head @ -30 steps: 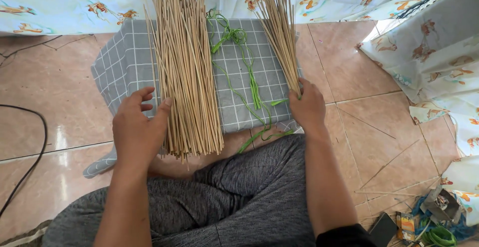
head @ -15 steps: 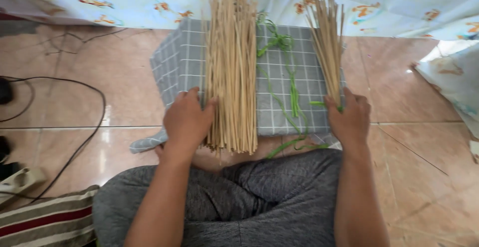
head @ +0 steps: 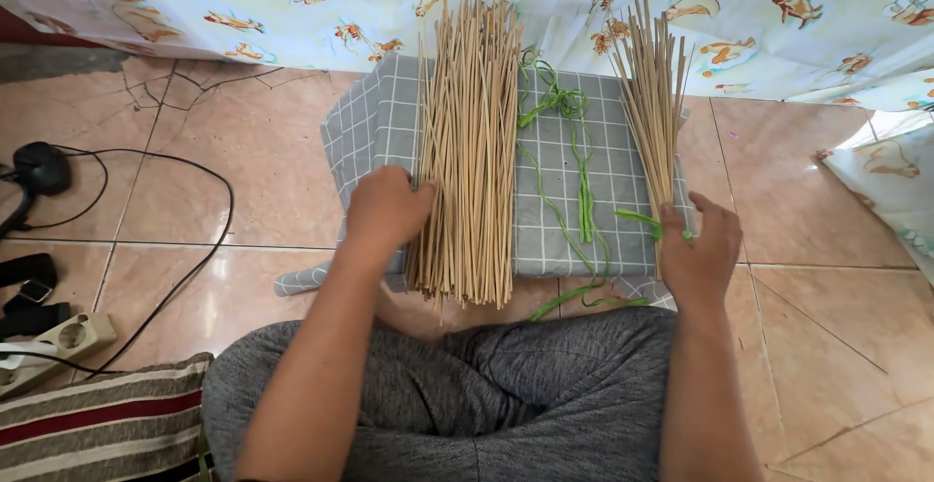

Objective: Sorting and bundling thin bamboo sticks using green plastic ties while sitting on the floor.

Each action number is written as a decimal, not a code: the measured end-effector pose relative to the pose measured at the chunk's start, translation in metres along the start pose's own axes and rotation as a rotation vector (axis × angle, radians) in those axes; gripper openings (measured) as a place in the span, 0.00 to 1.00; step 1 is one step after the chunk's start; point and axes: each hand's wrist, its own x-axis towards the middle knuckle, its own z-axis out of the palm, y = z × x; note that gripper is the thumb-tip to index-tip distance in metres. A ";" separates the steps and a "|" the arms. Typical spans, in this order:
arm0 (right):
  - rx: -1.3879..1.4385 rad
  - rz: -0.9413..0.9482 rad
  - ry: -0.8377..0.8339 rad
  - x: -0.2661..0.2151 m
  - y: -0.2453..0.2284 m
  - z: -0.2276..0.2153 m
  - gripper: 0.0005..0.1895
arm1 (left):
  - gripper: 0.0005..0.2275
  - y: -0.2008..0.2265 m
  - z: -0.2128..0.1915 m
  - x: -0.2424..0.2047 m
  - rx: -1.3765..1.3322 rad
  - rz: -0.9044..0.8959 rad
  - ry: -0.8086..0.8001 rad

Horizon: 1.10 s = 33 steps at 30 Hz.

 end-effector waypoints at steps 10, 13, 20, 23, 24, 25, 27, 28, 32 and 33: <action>0.080 -0.001 0.032 -0.007 -0.004 0.001 0.24 | 0.21 0.000 -0.005 -0.004 -0.026 0.106 -0.011; 0.082 -0.015 0.012 -0.007 -0.004 0.005 0.25 | 0.16 -0.003 -0.005 -0.003 -0.005 0.116 0.022; 0.042 -0.020 0.021 -0.008 -0.005 0.008 0.25 | 0.16 0.004 -0.007 -0.006 0.058 0.123 0.036; 0.041 -0.001 -0.007 -0.007 -0.007 0.007 0.25 | 0.13 0.000 0.003 0.002 0.077 0.129 0.085; 0.035 0.007 -0.030 -0.007 -0.007 0.007 0.25 | 0.11 -0.002 0.007 0.006 0.078 0.128 0.118; 0.035 0.006 -0.027 -0.007 -0.008 0.008 0.25 | 0.11 -0.001 0.005 0.004 0.077 0.130 0.120; 0.054 -0.008 0.008 -0.008 -0.008 0.009 0.24 | 0.10 0.002 0.001 0.001 0.069 0.156 0.130; 0.053 -0.008 0.010 -0.008 -0.009 0.009 0.24 | 0.10 0.005 -0.001 -0.001 0.069 0.158 0.131; 0.051 -0.004 -0.012 -0.007 -0.007 0.008 0.25 | 0.11 0.011 -0.001 -0.004 0.122 0.150 0.093; 0.040 -0.012 -0.017 -0.006 -0.006 0.009 0.26 | 0.10 0.010 0.002 -0.003 0.139 0.160 0.116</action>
